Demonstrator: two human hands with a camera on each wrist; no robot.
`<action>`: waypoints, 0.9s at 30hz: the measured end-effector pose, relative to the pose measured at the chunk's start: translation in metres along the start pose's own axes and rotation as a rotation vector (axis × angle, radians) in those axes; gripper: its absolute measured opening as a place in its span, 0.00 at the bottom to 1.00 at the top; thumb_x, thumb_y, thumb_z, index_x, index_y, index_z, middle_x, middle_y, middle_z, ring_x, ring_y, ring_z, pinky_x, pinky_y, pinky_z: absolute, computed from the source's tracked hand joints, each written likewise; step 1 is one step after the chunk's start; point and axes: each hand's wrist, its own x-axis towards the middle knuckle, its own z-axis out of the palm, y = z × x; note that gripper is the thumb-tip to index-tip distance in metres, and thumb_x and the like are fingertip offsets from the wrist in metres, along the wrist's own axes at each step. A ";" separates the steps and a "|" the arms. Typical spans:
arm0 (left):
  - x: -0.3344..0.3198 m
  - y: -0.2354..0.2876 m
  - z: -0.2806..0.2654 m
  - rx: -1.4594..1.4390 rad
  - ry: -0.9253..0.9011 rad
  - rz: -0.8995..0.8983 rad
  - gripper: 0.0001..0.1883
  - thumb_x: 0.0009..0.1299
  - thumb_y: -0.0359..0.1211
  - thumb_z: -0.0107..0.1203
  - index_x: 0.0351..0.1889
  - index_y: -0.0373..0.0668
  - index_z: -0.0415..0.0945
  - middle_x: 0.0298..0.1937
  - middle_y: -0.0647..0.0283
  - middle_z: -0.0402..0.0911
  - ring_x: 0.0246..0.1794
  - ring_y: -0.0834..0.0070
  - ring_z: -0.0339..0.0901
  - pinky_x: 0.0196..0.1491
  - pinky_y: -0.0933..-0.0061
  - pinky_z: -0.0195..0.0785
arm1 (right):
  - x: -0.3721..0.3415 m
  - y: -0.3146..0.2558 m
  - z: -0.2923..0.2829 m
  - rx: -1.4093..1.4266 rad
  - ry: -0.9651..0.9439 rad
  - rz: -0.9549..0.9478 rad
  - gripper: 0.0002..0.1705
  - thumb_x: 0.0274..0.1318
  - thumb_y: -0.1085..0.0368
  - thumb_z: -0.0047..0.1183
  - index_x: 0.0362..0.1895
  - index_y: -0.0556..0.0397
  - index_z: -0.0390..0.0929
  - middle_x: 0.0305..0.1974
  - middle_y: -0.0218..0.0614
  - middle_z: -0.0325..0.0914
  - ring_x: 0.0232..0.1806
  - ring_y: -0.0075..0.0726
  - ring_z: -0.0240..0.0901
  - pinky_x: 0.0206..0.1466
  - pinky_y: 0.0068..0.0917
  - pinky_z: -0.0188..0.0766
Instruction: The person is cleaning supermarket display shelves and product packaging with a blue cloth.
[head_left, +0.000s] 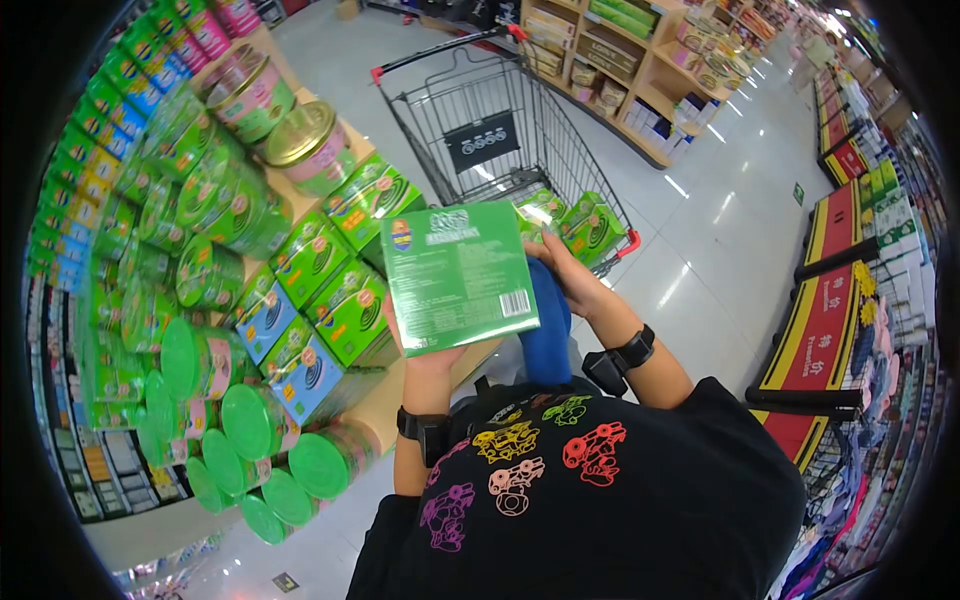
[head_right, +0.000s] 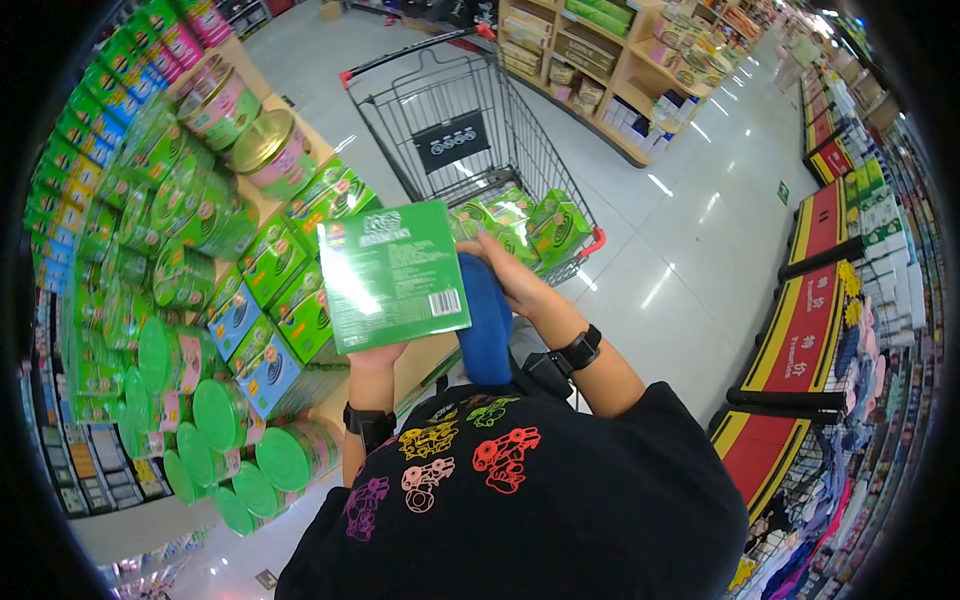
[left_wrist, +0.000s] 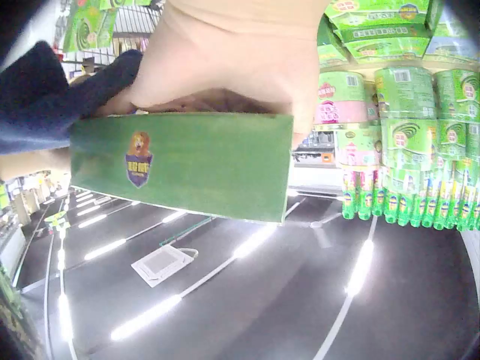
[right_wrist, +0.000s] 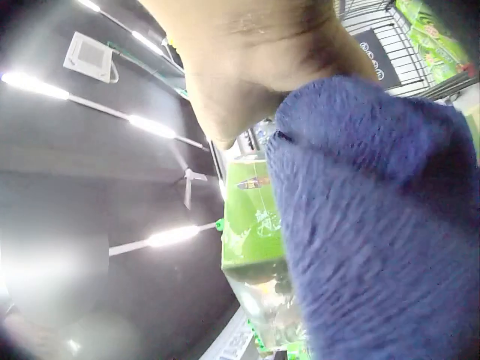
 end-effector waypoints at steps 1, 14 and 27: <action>0.007 -0.005 -0.005 0.000 0.010 -0.052 0.32 0.66 0.56 0.38 0.60 0.46 0.63 0.59 0.58 0.67 0.58 0.58 0.65 0.59 0.50 0.56 | -0.002 -0.001 -0.007 -0.048 0.058 0.003 0.30 0.64 0.47 0.35 0.57 0.60 0.64 0.54 0.39 0.69 0.53 0.27 0.66 0.58 0.24 0.62; 0.131 -0.071 -0.065 0.994 0.548 -0.168 0.23 0.73 0.44 0.37 0.62 0.41 0.60 0.55 0.64 0.70 0.54 0.78 0.66 0.55 0.73 0.59 | 0.056 -0.060 -0.181 -0.560 0.340 0.128 0.19 0.51 0.55 0.54 0.37 0.61 0.77 0.32 0.33 0.76 0.33 0.24 0.70 0.37 0.21 0.65; 0.236 -0.128 -0.106 0.402 0.866 -0.417 0.22 0.71 0.50 0.40 0.56 0.48 0.65 0.51 0.62 0.72 0.44 0.70 0.71 0.47 0.64 0.65 | 0.113 -0.116 -0.265 -0.259 0.252 0.426 0.28 0.62 0.47 0.39 0.47 0.61 0.73 0.39 0.38 0.77 0.39 0.26 0.73 0.42 0.23 0.71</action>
